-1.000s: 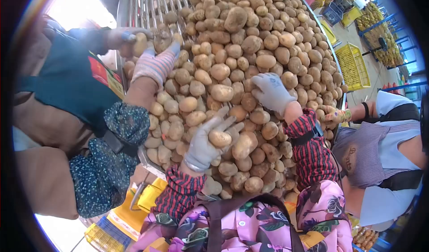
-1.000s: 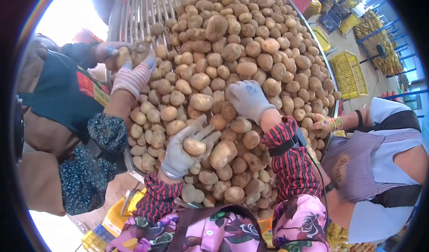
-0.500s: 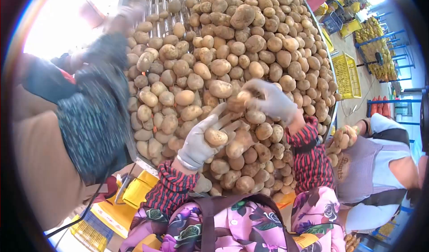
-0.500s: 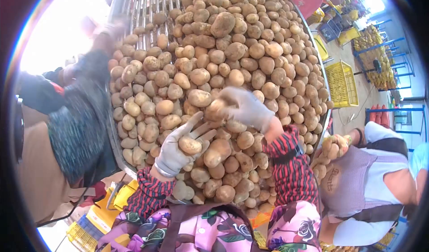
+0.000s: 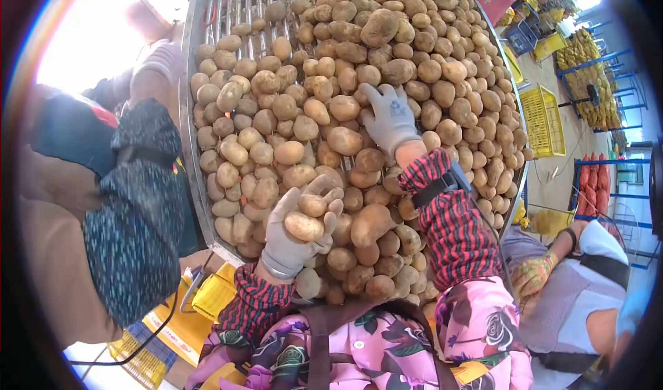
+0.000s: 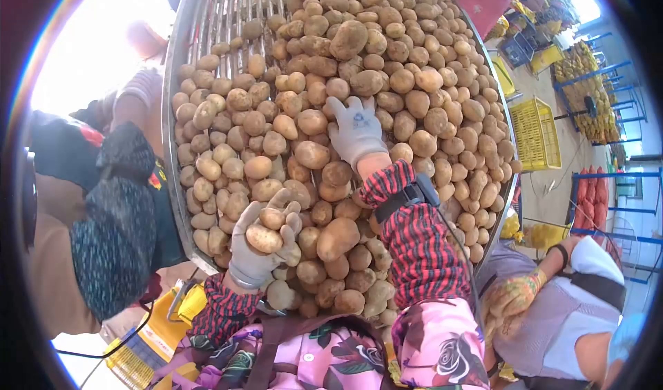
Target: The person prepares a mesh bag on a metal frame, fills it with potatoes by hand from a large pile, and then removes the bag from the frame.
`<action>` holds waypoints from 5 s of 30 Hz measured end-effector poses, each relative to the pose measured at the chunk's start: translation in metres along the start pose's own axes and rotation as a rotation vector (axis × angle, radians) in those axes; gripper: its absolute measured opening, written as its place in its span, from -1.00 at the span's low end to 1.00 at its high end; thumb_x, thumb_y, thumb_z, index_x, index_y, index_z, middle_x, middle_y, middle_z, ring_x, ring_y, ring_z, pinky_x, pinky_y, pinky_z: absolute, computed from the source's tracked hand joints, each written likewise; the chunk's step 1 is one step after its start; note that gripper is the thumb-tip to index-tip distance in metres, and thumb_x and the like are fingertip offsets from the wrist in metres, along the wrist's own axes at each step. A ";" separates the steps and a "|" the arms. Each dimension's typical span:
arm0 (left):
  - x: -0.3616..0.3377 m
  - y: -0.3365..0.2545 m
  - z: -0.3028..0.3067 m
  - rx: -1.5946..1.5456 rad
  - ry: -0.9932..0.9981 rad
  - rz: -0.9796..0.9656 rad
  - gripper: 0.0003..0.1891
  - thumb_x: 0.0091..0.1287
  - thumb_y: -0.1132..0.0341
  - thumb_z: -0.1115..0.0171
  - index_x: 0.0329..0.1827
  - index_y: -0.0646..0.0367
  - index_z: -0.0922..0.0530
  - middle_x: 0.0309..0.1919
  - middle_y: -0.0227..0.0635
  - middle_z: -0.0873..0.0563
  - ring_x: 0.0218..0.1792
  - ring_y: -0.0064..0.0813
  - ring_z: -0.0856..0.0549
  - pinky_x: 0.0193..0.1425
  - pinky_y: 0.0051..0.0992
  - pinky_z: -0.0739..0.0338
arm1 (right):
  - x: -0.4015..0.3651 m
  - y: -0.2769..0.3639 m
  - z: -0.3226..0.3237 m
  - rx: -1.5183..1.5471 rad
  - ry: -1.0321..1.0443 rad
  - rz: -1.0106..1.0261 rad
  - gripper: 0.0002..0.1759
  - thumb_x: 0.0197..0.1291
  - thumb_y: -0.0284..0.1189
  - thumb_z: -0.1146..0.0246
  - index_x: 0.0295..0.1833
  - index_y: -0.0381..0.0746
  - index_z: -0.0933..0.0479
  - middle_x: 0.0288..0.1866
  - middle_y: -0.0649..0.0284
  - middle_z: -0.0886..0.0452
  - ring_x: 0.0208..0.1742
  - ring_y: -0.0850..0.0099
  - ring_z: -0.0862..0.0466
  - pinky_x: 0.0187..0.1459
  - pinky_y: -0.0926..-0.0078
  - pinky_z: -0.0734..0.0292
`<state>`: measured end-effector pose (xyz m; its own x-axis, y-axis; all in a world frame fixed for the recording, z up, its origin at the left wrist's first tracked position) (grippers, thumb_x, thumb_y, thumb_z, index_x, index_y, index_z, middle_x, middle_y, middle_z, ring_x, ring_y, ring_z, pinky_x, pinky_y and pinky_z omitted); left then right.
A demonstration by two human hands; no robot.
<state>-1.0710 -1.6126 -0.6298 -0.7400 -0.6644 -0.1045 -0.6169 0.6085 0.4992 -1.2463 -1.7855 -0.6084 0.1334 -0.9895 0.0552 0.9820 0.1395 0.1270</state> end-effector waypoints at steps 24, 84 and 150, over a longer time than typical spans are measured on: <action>0.000 -0.011 -0.010 0.065 0.081 -0.169 -0.48 0.56 0.01 -0.01 0.45 0.11 -0.37 0.45 -0.20 -0.41 0.52 -0.12 -0.32 0.54 0.04 -0.30 | 0.031 0.049 0.017 0.240 -0.087 0.318 -0.55 0.23 -0.50 -0.18 0.25 -0.08 -0.54 0.14 0.02 -0.64 0.20 -0.01 -0.59 0.21 0.16 -0.50; -0.097 0.096 0.105 0.336 -0.270 0.145 -0.48 0.54 -0.01 -0.06 0.39 0.15 -0.44 0.41 -0.06 -0.45 0.47 0.04 -0.39 0.45 0.02 -0.45 | -0.456 0.045 -0.040 2.064 -0.150 -0.482 -0.50 0.12 -0.40 -0.26 0.19 -0.39 -0.52 0.12 0.10 -0.63 0.12 0.36 -0.63 0.20 0.39 -0.54; 0.132 -0.056 0.021 3.200 -0.083 -0.234 -0.49 0.23 0.22 -0.34 0.25 0.07 -0.48 0.10 0.04 -0.59 0.15 0.07 -0.57 0.23 -0.09 -0.48 | -0.154 -0.021 -0.078 0.796 -0.265 -0.335 -0.60 0.16 -0.32 -0.31 0.10 -0.23 -0.56 0.02 0.02 -0.63 0.13 0.00 -0.58 0.20 0.08 -0.45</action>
<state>-1.1399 -1.7255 -0.6893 -0.6630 -0.7486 -0.0005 0.6738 -0.5964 -0.4363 -1.2772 -1.6392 -0.6972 -0.2748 -0.9557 0.1053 0.5681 -0.0730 0.8197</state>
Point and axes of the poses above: each hand's wrist, its own x-axis towards the middle knuckle, its own z-axis out of the back of the hand, y = z × x, the point moved 7 cm from there along x, towards the middle knuckle
